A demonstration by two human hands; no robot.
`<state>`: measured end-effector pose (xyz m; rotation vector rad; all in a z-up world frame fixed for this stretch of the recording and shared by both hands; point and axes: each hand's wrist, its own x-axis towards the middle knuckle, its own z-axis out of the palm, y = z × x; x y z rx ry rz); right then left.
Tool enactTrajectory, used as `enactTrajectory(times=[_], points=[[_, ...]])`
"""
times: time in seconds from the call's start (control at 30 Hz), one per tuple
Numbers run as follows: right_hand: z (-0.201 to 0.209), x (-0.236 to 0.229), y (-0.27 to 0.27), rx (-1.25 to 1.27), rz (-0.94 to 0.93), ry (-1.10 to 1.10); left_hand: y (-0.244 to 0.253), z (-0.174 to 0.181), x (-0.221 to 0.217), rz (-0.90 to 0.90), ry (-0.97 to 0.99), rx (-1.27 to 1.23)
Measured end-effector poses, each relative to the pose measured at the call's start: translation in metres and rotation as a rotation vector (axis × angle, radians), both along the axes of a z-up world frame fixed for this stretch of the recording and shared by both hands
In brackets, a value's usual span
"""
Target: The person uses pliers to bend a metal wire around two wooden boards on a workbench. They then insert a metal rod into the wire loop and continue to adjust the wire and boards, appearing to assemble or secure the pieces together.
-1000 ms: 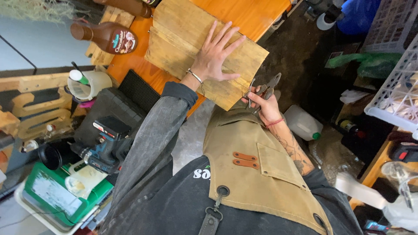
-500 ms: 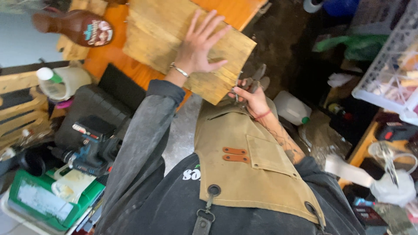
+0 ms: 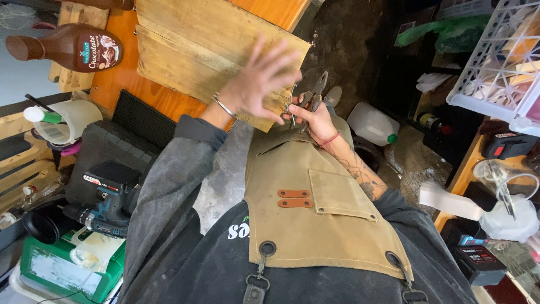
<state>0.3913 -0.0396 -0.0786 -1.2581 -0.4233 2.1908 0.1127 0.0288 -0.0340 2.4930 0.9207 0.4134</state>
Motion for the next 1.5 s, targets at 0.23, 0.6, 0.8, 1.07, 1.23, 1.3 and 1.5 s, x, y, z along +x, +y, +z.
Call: enactTrajectory(times=[0.23,0.6,0.8,1.07,1.23,1.3,1.5], points=[[0.005,0.0,0.003,0.155,0.067,-0.066,-0.002,0.021,0.021,-0.044,-0.155,0.037],[0.014,-0.006,0.004,0.262,0.043,-0.007,-0.006,0.014,0.023,-0.073,-0.192,0.107],[0.007,-0.008,0.001,0.421,0.056,-0.111,-0.006,0.014,0.022,-0.071,-0.226,0.143],[-0.009,-0.011,-0.002,0.472,0.006,-0.098,-0.007,0.002,0.027,-0.067,-0.262,0.146],[-0.011,-0.01,-0.002,0.524,-0.002,-0.08,-0.004,0.002,0.025,-0.07,-0.243,0.095],[-0.011,-0.008,-0.001,0.498,0.049,-0.16,-0.003,0.008,0.025,-0.054,-0.275,0.084],[-0.007,-0.008,-0.001,0.409,0.047,-0.101,-0.005,0.006,0.025,-0.041,-0.239,0.055]])
